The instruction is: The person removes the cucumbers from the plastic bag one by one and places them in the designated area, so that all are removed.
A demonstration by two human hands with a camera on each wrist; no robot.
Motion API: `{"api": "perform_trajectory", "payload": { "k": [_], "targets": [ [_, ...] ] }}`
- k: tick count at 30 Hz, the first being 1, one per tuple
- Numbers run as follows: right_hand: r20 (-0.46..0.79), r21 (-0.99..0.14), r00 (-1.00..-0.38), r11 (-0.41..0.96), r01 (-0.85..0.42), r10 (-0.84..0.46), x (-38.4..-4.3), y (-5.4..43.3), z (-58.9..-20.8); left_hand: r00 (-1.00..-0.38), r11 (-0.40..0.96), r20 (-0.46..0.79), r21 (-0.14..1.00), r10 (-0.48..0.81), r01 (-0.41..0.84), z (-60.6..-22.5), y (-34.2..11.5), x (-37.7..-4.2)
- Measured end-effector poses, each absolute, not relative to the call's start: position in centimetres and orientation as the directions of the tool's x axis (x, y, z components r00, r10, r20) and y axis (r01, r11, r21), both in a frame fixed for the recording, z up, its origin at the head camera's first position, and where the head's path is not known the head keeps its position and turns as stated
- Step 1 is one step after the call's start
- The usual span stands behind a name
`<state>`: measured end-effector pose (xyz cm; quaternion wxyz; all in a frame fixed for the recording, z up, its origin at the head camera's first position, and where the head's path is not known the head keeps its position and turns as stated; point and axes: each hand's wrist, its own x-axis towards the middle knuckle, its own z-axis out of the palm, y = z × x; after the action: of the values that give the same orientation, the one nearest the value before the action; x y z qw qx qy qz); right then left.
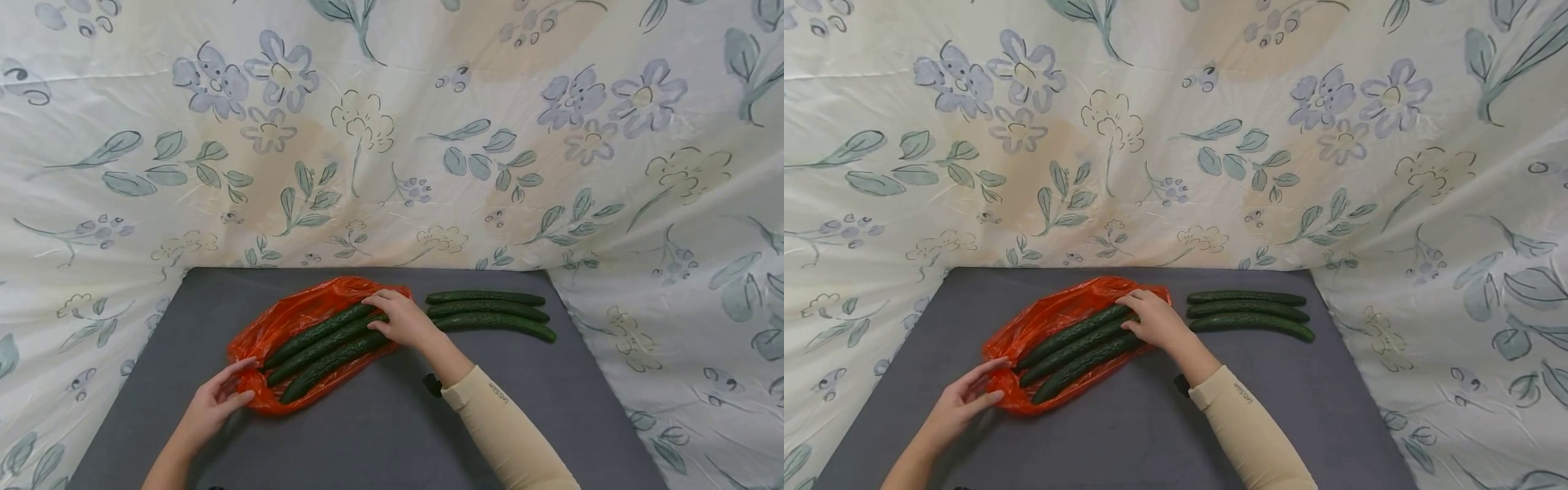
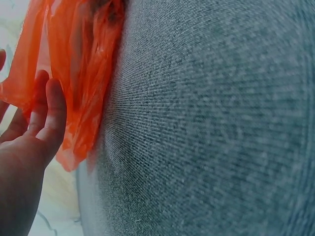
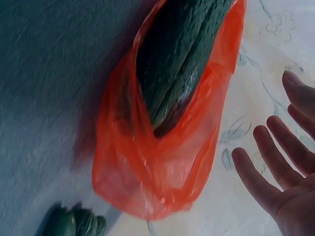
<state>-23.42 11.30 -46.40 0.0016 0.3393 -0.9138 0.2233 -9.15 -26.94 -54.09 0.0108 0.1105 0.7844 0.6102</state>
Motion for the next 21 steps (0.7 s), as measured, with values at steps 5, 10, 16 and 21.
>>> {"api": "perform_trajectory", "payload": {
  "k": [5,10,16,21],
  "targets": [
    [0.135,-0.403,-0.749,0.655,-0.64,-0.649,-23.2,10.2,-46.6,-0.976,0.235,0.115,0.959,0.185,0.157,-54.1,-26.9,-9.2],
    [0.124,-0.37,-0.735,0.656,-0.658,-0.667,-23.2,9.5,-47.2,-0.977,0.243,0.111,0.958,0.183,0.155,-54.1,-27.0,-9.1],
    [0.101,-0.353,-0.733,0.665,-0.658,-0.672,-22.9,8.6,-47.9,-0.977,0.23,0.104,0.962,0.184,0.145,-54.3,-27.0,-9.2],
    [0.026,-0.319,-0.76,0.715,-0.622,-0.65,-22.8,7.8,-49.1,-0.976,0.246,0.114,0.956,0.185,0.158,-54.4,-27.0,-9.3]
  ]
}}
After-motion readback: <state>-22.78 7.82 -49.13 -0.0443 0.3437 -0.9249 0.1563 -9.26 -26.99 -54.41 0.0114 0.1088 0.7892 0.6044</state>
